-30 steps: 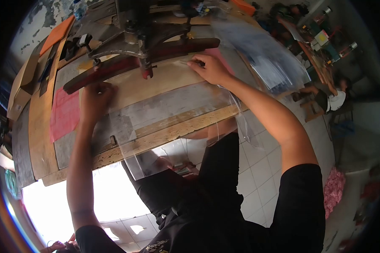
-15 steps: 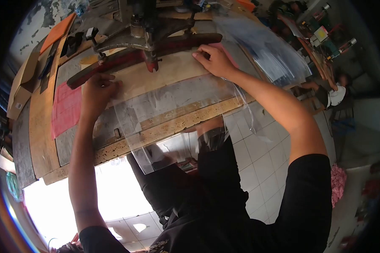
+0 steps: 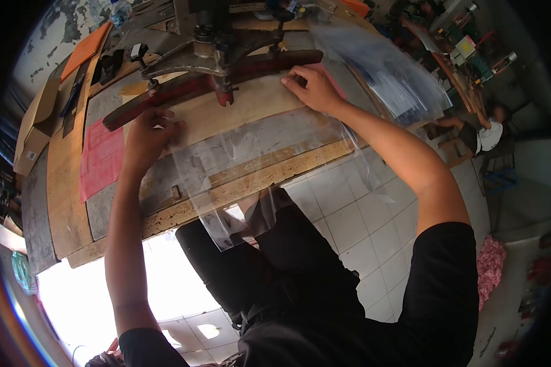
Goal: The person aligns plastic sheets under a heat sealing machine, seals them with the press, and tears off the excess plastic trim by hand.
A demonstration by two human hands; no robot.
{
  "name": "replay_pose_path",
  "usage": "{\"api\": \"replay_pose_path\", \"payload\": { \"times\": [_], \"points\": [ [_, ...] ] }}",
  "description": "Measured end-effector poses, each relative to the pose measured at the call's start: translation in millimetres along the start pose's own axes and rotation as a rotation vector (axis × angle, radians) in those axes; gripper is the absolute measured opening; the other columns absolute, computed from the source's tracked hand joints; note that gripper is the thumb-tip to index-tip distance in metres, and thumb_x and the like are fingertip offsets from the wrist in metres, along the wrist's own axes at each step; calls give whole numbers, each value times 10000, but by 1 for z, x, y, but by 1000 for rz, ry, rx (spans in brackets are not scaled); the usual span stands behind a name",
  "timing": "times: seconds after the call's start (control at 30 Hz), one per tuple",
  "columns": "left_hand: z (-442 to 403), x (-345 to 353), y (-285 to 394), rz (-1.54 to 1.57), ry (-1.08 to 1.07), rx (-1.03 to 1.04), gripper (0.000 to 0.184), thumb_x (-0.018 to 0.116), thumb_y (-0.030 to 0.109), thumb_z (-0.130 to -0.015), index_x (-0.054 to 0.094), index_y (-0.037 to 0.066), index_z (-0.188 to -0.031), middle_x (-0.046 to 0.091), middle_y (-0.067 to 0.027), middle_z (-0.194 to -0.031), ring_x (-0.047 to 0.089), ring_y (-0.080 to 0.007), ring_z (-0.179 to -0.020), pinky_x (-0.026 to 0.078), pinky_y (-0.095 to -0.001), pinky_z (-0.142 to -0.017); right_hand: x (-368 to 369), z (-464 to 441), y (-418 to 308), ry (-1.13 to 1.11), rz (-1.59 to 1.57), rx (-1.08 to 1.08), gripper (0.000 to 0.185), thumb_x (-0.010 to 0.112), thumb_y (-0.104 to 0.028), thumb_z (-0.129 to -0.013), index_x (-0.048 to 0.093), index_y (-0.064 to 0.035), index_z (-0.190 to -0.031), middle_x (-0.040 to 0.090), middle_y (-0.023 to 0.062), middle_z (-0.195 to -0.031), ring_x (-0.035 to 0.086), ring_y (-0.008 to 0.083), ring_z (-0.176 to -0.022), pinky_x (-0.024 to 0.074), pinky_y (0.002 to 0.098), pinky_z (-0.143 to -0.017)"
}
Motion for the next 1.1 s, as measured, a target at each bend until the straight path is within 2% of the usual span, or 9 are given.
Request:
{"api": "replay_pose_path", "payload": {
  "times": [0.2,0.27,0.4,0.47,0.6,0.8,0.87,1.0,1.1],
  "points": [
    [-2,0,-1,25,-13,30,352,797,159,-878,643,-23,-1136,710,-35,-840,644,-81,-651,485,-247,-543,0,-1,1,21,-23,-29,327,721,-343,-976,681,-19,-1000,713,134,-866,676,238,-752,522,371,-699],
    [1,0,5,-121,-43,-9,332,716,155,-946,603,-22,-1204,766,-86,-979,670,-96,-749,504,-247,-588,-2,0,-2,-3,-19,-11,323,731,-336,-969,679,-19,-995,715,122,-862,671,231,-742,524,366,-698],
    [3,0,7,-82,-38,21,346,734,176,-946,603,-11,-1205,759,-80,-962,657,-92,-747,497,-250,-587,-4,-2,-1,2,-34,-34,326,748,-339,-958,681,-22,-993,708,106,-844,661,213,-728,522,354,-688],
    [5,0,9,-55,-43,37,389,763,160,-929,597,-2,-1242,745,-54,-903,650,-81,-719,493,-240,-567,-3,-2,0,-13,-84,-7,329,762,-340,-949,686,-24,-1000,701,93,-830,649,193,-717,517,347,-674],
    [5,1,14,-60,-53,64,389,749,162,-941,601,12,-1268,750,-60,-926,662,-83,-746,492,-236,-568,0,-3,7,15,-122,-44,337,773,-337,-942,687,-19,-1014,696,87,-820,637,180,-710,511,341,-663],
    [6,3,16,-60,-75,111,377,714,140,-963,600,25,-1304,751,-66,-954,675,-84,-793,499,-229,-609,3,-2,15,-11,-247,-39,295,785,-264,-941,711,-43,-1121,691,32,-840,588,105,-696,484,293,-642],
    [4,1,9,67,-109,172,357,675,95,-973,596,50,-1318,737,-43,-961,642,-70,-797,482,-225,-661,1,-4,14,-44,-321,-23,275,776,-198,-951,714,-64,-1183,648,-24,-844,539,57,-693,454,260,-626],
    [9,1,19,164,-116,128,376,668,38,-979,573,48,-1343,733,-34,-957,664,-71,-830,488,-228,-663,-3,-2,12,-63,-496,-31,262,750,-149,-969,709,-74,-1217,595,-52,-843,515,40,-705,432,242,-625],
    [12,-3,25,158,-80,151,385,701,65,-984,570,61,-1346,731,-28,-951,650,-60,-798,490,-217,-649,-8,-1,6,-90,-539,29,270,722,-123,-986,703,-84,-1253,573,-58,-848,505,37,-712,428,230,-639]
  ]
}}
Point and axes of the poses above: each hand's wrist, its own z-axis away from the middle knuckle, its own x-axis out of the palm, y = z × x, the point moved 3 cm from there along -z, towards the middle knuckle
